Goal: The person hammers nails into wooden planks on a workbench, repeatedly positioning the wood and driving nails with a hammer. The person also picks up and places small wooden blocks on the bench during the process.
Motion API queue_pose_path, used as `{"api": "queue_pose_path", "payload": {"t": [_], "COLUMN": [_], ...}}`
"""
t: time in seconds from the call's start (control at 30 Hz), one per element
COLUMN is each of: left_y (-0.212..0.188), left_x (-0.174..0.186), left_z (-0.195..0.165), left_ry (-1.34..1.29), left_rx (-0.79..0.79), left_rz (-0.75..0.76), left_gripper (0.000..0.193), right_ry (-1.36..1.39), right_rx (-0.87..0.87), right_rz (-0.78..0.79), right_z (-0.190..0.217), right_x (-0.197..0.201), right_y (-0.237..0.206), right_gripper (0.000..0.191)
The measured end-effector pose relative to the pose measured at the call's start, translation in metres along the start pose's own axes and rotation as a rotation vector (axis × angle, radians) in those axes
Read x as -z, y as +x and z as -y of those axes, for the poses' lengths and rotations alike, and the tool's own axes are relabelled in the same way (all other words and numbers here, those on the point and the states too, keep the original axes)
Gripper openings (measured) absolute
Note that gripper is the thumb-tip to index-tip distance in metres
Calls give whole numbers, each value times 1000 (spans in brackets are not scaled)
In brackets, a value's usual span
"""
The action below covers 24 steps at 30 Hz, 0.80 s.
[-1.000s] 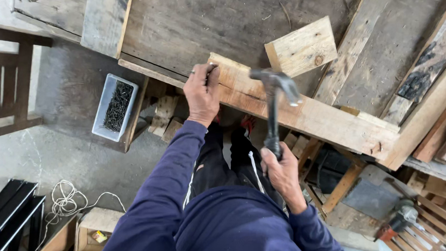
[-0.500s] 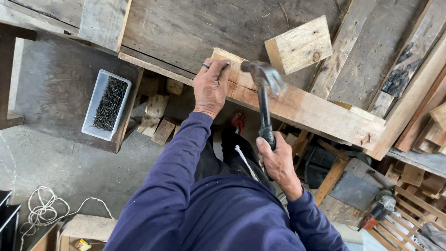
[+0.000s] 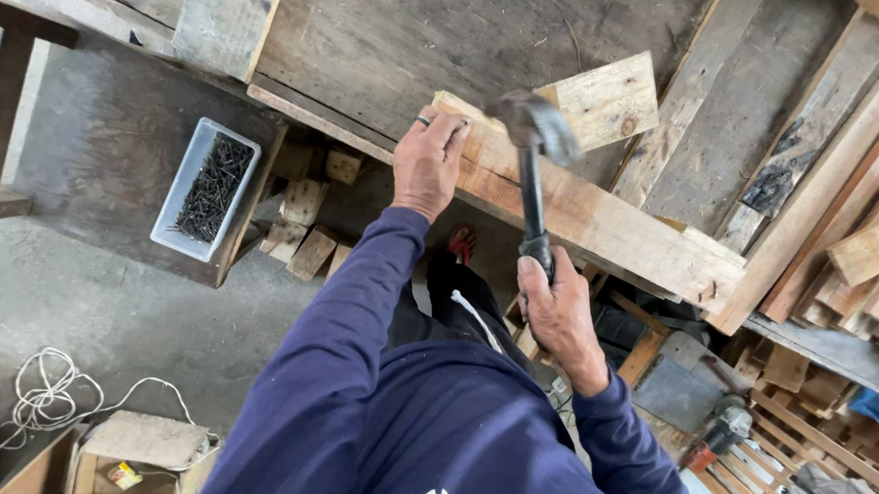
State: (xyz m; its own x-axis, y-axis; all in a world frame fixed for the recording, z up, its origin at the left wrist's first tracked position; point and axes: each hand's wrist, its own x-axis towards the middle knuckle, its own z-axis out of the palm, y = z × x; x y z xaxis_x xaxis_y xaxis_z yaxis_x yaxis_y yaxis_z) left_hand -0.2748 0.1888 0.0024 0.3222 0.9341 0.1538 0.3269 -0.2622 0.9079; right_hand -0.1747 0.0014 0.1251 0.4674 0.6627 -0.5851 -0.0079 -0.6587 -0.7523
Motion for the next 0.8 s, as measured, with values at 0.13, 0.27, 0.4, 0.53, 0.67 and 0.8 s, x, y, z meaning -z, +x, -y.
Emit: {"api": "queue_pose_path", "payload": {"t": [0.13, 0.27, 0.4, 0.53, 0.67, 0.8], "left_y": [16, 35, 32, 27, 34, 45], "left_x": [11, 49, 68, 64, 62, 64], "left_z": [18, 39, 33, 19, 13, 11], "left_ry": [-332, -416, -28, 188, 197, 248], "left_rx": [135, 385, 358, 270, 344, 359], "left_rz": [109, 195, 344, 333, 348, 379], "left_gripper": [13, 18, 26, 38, 36, 36], "right_ry": [115, 96, 114, 138, 120, 133], "right_rx": [86, 0, -78, -103, -70, -45], "right_rz": [-22, -31, -40, -22, -18, -45], "right_z": [-25, -55, -79, -91, -94, -94], "right_x": [1, -2, -14, -25, -30, -35], "right_y": [-12, -18, -22, -20, -18, -22], "right_gripper": [33, 34, 34, 33, 34, 34]}}
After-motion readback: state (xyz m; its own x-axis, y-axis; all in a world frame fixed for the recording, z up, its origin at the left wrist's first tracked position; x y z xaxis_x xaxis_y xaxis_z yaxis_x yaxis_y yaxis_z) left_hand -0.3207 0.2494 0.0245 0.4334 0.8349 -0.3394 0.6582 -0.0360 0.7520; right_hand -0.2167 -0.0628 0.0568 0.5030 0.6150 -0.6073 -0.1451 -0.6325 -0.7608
